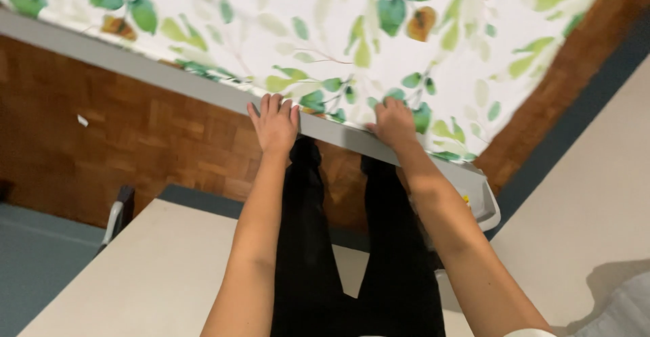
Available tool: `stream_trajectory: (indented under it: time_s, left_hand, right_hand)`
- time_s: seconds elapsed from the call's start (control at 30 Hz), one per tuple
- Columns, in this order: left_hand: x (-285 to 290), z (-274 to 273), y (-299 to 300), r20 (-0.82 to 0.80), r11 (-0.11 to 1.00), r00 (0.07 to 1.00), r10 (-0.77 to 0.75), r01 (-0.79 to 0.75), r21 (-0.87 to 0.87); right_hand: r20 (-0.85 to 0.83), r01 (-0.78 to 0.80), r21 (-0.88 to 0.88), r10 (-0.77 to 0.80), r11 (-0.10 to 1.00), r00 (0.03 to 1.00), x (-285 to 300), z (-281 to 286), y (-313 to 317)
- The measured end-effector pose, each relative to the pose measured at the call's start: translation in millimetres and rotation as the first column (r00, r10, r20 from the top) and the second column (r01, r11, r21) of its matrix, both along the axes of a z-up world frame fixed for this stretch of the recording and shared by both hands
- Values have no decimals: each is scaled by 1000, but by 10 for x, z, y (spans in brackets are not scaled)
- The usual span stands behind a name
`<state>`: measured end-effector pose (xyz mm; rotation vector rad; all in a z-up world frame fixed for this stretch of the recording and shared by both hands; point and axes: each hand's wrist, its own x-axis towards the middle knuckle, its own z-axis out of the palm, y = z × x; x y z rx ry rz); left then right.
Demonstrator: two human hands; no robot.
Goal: The person tucks a white fitted sheet with a green leaf pattern onto a mattress. They work around the perimeter of the bed, pulling the elasticized edges over the corners and smoothing the fabric by hand.
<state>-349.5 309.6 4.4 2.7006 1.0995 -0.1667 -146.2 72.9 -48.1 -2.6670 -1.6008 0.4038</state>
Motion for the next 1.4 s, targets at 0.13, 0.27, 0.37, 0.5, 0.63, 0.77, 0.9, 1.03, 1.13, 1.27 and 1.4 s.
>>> stream_trajectory:
  time_s: [0.13,0.27,0.37,0.5,0.63,0.77,0.9,1.03,1.13,1.27,1.4]
  left_hand:
    - [-75,-81,233,-160,999,987,-8,0,-50]
    - [-78,-139,274,-99,999,994,-47,47,-2]
    - [-139,-64,346,112,997,991,-67,64,36]
    - [-277,-110,422,217,999,976,28,-17,-52]
    - [-434,-41,823,230,996,969,84,-78,-35]
    - [-576,150,1192,31,983,993,116,-110,-146]
    - [-682,-126,1345,127,995,991,47,-35,-98]
    - [-645,-276,1367,69,995,997,42,-35,-95]
    - [-585,-304,1427,143,996,988,61,-50,-78]
    - [-492,-179,1594,329,996,944,4,-33,83]
    - [-429,-120,1665,409,983,912,-38,-41,182]
  right_hand:
    - [122,-129,201,106,971,987,-360,61,811]
    - [131,-151,207,125,967,983,-505,35,1411]
    - [144,-159,173,134,972,980,-586,196,1742]
    - [-24,-9,-209,4,978,1000,-595,268,2012]
    - [112,80,-136,-65,987,992,-717,-255,2032]
    - [378,68,48,-81,997,922,-873,-269,2113]
    - [303,146,-115,-105,983,947,-911,-314,2126]
    - [195,121,-148,-91,982,977,-784,-438,2005]
    - [78,52,-222,-36,974,996,-677,-338,2012]
    - [-104,-5,-369,-35,930,994,-648,260,2254]
    - [-241,-27,-512,-114,859,964,-543,415,2374]
